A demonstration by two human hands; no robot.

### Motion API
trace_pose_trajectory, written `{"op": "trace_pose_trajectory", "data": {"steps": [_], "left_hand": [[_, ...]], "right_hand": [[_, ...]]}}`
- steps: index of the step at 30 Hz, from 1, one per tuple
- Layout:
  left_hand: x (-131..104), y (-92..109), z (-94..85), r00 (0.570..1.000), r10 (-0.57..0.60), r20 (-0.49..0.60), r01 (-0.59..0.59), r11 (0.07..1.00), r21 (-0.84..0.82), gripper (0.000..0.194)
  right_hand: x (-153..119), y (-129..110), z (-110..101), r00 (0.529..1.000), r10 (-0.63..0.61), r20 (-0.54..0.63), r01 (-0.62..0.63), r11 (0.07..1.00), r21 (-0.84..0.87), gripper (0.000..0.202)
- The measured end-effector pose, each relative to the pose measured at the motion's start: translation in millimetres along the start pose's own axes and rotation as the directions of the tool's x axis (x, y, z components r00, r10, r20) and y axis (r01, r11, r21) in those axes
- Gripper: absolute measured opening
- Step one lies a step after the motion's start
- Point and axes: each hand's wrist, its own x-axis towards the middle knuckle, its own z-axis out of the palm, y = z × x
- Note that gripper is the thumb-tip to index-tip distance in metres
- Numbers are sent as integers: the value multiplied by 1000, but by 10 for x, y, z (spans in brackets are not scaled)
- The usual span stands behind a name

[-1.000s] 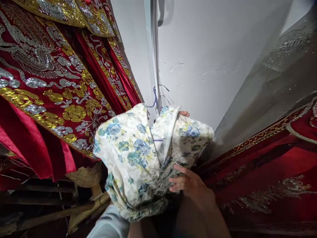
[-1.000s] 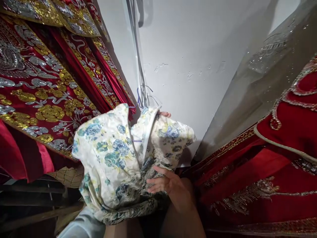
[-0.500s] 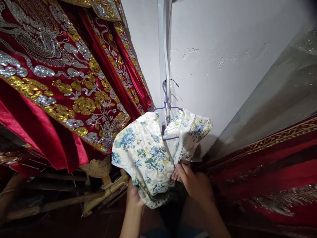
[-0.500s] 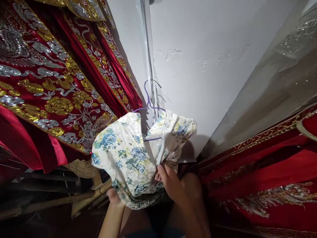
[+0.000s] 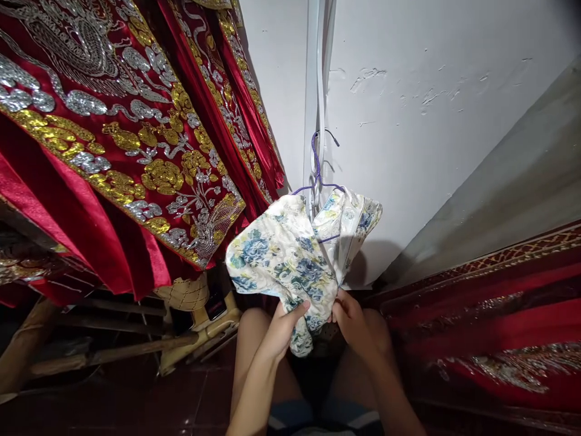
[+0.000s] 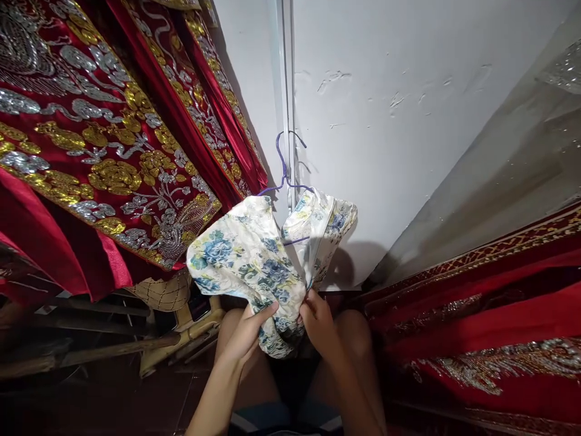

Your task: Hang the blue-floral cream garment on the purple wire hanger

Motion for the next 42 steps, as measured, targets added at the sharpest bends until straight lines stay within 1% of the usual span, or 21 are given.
{"op": "trace_pose_trajectory", "data": {"steps": [2,3,4,6,7,8,9,10,11,12,14,16,18,22,27,31,34,36,38,39,42], "left_hand": [[104,-111,1,988,131,-84,-124,989,80,52],[163,-159,-18,961,226,-159,-206,970,130,49],[217,-199,-45,906,340,-253,-300,936,182,48],[291,-263,-103,723,563,-401,-471,826,310,51],[305,-289,-123,625,656,-423,-534,755,380,54],[303,-317,-132,544,734,-407,-579,679,451,56],[288,-346,-130,497,793,-352,-606,608,513,56],[264,-378,-116,497,826,-264,-618,551,560,54],[236,-412,-93,542,827,-149,-625,515,587,49],[208,-446,-65,607,794,-31,-627,503,594,42],[171,-503,-8,737,659,150,-606,546,579,27],[167,-531,29,808,551,207,-559,606,566,15],[193,-523,37,830,520,204,-533,629,566,10],[283,-465,14,812,501,300,-572,582,578,12],[351,-461,25,784,503,364,-606,493,624,13],[366,-550,41,779,483,400,-619,483,619,13],[395,-570,58,789,457,409,-609,498,617,13],[426,-450,106,779,483,399,-621,512,594,10],[457,-174,206,737,559,379,-667,511,542,8],[471,16,275,702,612,365,-699,493,518,14],[503,659,525,520,782,344,-825,356,438,31]], "right_hand": [[-1,40,-76,999,-15,-47,16,1000,11,16],[-6,57,-110,999,-16,-51,17,1000,21,16],[-14,69,-137,999,-12,-46,14,999,33,14],[-32,73,-163,999,8,-33,-6,998,56,11],[-39,65,-159,999,17,-30,-15,998,66,11],[-44,50,-143,999,24,-24,-23,997,70,11],[-46,30,-116,999,32,-16,-31,997,64,12],[-46,5,-81,999,44,-5,-44,998,53,14],[-43,-23,-40,998,58,11,-58,997,42,15],[-39,-53,4,997,72,28,-73,997,34,16],[-32,-108,88,994,96,59,-98,995,35,19],[-20,-153,152,990,116,82,-119,992,37,21],[15,-200,187,986,142,88,-145,989,38,24],[232,-442,172,981,184,66,-191,972,139,31],[681,-1164,73,1000,10,-12,-7,976,218,32],[918,-1659,41,995,-95,-19,97,961,258,23],[951,-1769,53,986,-158,-60,169,949,266,20],[924,-1739,66,985,-157,-76,171,953,250,21],[882,-1683,77,986,-148,-82,163,958,236,22],[860,-1662,80,986,-144,-87,160,961,225,22],[799,-1659,91,984,-152,-94,167,969,180,21]]}}
